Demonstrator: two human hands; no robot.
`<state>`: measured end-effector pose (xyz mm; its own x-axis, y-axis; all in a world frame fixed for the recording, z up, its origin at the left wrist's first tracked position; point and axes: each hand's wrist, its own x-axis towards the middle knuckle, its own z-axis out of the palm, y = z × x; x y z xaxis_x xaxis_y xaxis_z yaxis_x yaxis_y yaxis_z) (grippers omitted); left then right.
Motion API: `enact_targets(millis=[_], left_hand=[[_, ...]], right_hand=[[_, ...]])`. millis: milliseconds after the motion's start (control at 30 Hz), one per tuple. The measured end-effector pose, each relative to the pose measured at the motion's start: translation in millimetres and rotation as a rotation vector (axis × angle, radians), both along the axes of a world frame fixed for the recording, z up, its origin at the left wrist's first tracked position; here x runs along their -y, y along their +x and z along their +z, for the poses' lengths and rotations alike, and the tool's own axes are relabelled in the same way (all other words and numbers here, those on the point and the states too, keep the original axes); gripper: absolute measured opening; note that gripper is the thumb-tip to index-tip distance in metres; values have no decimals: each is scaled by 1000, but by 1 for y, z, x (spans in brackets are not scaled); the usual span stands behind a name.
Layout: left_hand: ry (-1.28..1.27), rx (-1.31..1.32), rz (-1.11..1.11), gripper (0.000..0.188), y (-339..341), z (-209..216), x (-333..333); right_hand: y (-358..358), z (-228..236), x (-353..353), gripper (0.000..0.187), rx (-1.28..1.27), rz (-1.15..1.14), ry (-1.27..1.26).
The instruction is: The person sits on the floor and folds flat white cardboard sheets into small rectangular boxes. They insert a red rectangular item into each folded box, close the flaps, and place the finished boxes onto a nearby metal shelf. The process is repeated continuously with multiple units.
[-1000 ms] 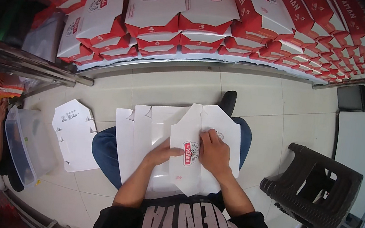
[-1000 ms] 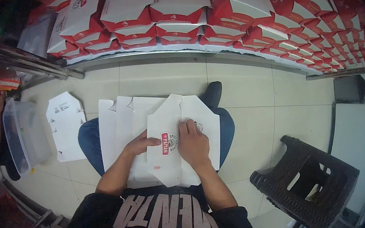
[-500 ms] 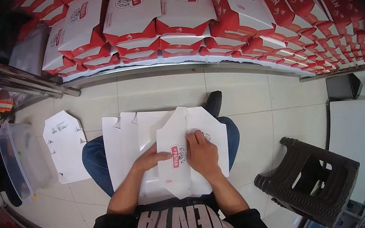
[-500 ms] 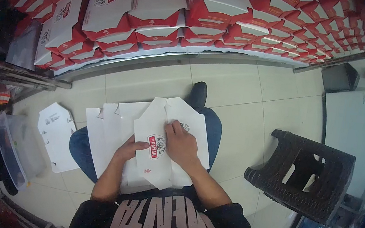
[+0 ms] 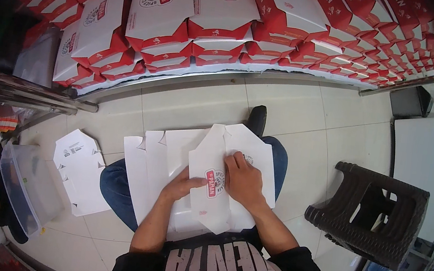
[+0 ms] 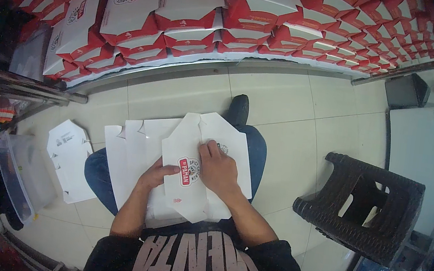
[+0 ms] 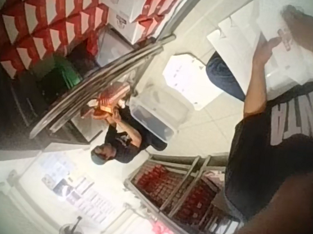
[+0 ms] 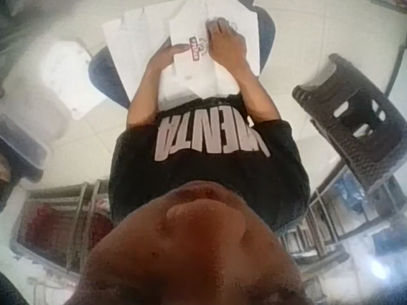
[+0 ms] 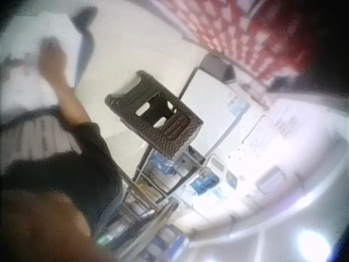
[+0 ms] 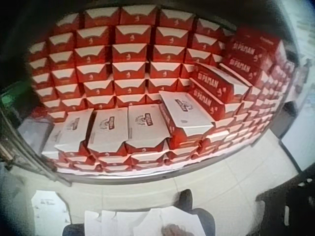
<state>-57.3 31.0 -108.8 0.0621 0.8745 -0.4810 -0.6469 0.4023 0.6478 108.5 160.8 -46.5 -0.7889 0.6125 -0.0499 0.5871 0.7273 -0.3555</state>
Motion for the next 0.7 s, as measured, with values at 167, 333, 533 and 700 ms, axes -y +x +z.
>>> enact_targets(millis=[167, 333, 533, 700], left_hand=[[-66, -43, -14, 67, 0, 8, -2], [-29, -13, -1, 64, 0, 8, -2], [-86, 9, -4, 77, -1, -2, 0], [-52, -12, 28, 57, 1, 10, -2]], right_hand=[[1, -1, 0, 28, -34, 1, -2], [0, -1, 0, 29, -15, -21, -31], [1, -6, 1, 25, -89, -32, -1], [2, -8, 1, 27, -76, -24, -3]])
